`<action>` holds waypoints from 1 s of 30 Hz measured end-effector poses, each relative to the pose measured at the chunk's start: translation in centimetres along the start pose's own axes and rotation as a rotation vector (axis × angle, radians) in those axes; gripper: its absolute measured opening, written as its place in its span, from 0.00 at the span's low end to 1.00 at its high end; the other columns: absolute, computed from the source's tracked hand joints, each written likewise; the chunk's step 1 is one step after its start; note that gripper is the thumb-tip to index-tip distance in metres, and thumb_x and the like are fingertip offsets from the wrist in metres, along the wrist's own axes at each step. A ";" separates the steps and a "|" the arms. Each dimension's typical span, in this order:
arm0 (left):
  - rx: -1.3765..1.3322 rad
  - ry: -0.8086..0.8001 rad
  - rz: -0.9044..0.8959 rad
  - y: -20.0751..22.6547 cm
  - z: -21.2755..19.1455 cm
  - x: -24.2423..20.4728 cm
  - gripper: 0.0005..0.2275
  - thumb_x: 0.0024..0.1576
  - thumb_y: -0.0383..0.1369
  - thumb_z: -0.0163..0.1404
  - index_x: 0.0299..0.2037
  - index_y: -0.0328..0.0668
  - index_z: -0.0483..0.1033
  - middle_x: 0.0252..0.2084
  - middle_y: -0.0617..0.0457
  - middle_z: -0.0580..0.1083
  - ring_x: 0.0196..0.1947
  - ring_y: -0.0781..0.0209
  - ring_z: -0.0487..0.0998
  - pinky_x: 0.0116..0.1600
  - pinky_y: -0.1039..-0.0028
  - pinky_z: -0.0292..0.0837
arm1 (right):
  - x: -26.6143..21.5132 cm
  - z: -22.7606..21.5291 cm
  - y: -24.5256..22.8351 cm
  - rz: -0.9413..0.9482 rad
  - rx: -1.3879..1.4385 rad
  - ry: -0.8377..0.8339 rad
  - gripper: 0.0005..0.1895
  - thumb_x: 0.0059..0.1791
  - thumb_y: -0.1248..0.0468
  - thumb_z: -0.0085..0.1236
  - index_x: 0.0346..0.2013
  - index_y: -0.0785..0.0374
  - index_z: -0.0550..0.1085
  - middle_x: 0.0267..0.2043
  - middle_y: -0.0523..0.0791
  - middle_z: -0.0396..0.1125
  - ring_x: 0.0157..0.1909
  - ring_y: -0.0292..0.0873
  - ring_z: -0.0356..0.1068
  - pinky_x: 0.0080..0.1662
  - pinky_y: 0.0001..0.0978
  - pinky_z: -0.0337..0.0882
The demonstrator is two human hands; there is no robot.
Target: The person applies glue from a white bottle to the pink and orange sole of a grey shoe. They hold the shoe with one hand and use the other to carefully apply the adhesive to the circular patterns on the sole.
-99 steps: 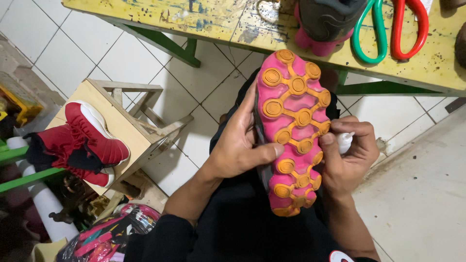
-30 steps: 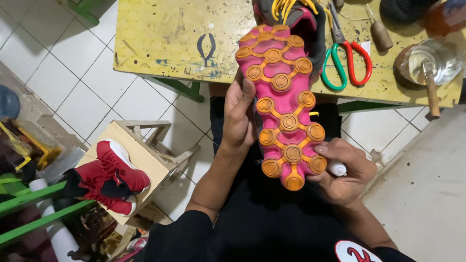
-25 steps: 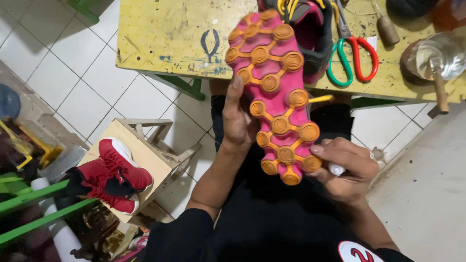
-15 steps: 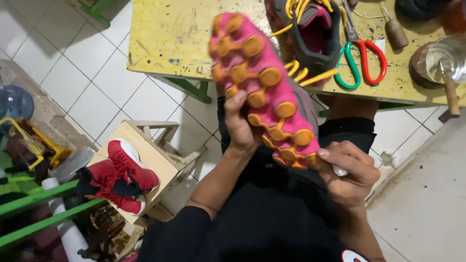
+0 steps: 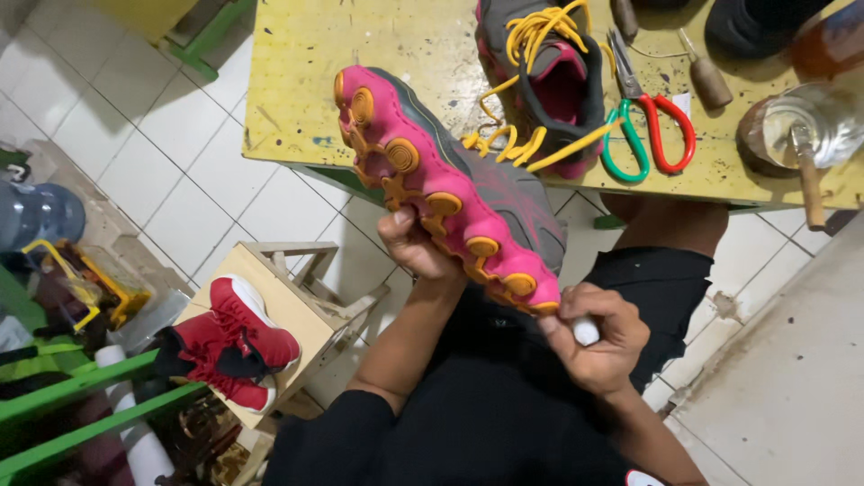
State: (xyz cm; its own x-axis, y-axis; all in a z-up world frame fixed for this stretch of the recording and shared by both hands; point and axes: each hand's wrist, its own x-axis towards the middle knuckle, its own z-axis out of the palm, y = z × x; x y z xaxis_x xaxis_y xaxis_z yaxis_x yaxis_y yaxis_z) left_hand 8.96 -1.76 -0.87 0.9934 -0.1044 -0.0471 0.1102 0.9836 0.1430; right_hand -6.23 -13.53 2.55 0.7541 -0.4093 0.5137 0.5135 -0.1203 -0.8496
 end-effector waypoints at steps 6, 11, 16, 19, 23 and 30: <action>-0.147 0.020 0.002 -2.3 -2.6 -1.6 0.20 0.53 0.31 0.42 0.56 0.38 0.70 0.50 0.48 0.76 0.46 0.55 0.77 0.56 0.67 0.71 | -2.7 -2.8 -0.8 0.153 -0.268 -0.124 0.22 0.38 0.59 0.68 0.41 0.64 0.71 0.38 0.48 0.71 0.18 0.28 0.64 0.34 0.19 0.69; -0.166 0.004 -0.158 -3.4 -1.0 -1.2 0.19 0.53 0.32 0.43 0.56 0.42 0.70 0.41 0.52 0.78 0.36 0.60 0.77 0.45 0.71 0.75 | -2.2 -5.1 -1.1 0.155 -0.276 -0.135 0.22 0.41 0.50 0.61 0.38 0.65 0.74 0.29 0.46 0.70 0.27 0.35 0.68 0.36 0.23 0.69; -0.134 0.112 -0.377 -4.5 1.4 -1.2 0.07 0.53 0.32 0.44 0.39 0.43 0.73 0.24 0.60 0.70 0.25 0.67 0.73 0.33 0.79 0.71 | 0.7 -4.1 -3.5 0.218 -0.429 0.163 0.07 0.48 0.68 0.50 0.36 0.72 0.73 0.34 0.52 0.69 0.36 0.45 0.69 0.42 0.31 0.69; 0.015 0.259 -0.516 -5.8 3.6 -1.8 0.02 0.51 0.33 0.47 0.28 0.48 0.70 0.25 0.60 0.73 0.25 0.66 0.75 0.34 0.80 0.71 | 2.9 -3.9 -4.5 0.256 -0.697 0.170 0.15 0.49 0.58 0.54 0.41 0.67 0.75 0.34 0.46 0.69 0.33 0.39 0.66 0.41 0.27 0.65; 0.091 0.162 -0.720 -7.4 4.4 -3.6 0.15 0.56 0.37 0.49 0.50 0.40 0.73 0.43 0.51 0.78 0.41 0.59 0.79 0.50 0.71 0.74 | 4.6 -4.0 -4.0 0.251 -0.368 0.152 0.41 0.41 0.40 0.56 0.58 0.67 0.63 0.51 0.47 0.61 0.45 0.37 0.59 0.49 0.25 0.62; 1.009 -0.373 -0.580 -8.1 4.9 -0.6 0.26 0.62 0.46 0.36 0.63 0.32 0.62 0.65 0.44 0.63 0.69 0.55 0.59 0.74 0.67 0.51 | 5.8 -7.2 -0.5 0.364 -0.338 0.288 0.18 0.42 0.58 0.59 0.42 0.66 0.72 0.40 0.47 0.68 0.40 0.37 0.66 0.46 0.23 0.65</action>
State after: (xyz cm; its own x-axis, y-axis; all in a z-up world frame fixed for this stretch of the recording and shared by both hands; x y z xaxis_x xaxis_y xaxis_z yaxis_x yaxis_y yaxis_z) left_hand 7.66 -10.40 2.88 0.7188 -0.6886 -0.0957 0.3497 0.2392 0.9058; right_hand -5.08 -22.35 5.09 0.6912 -0.7028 0.1683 0.0465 -0.1891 -0.9808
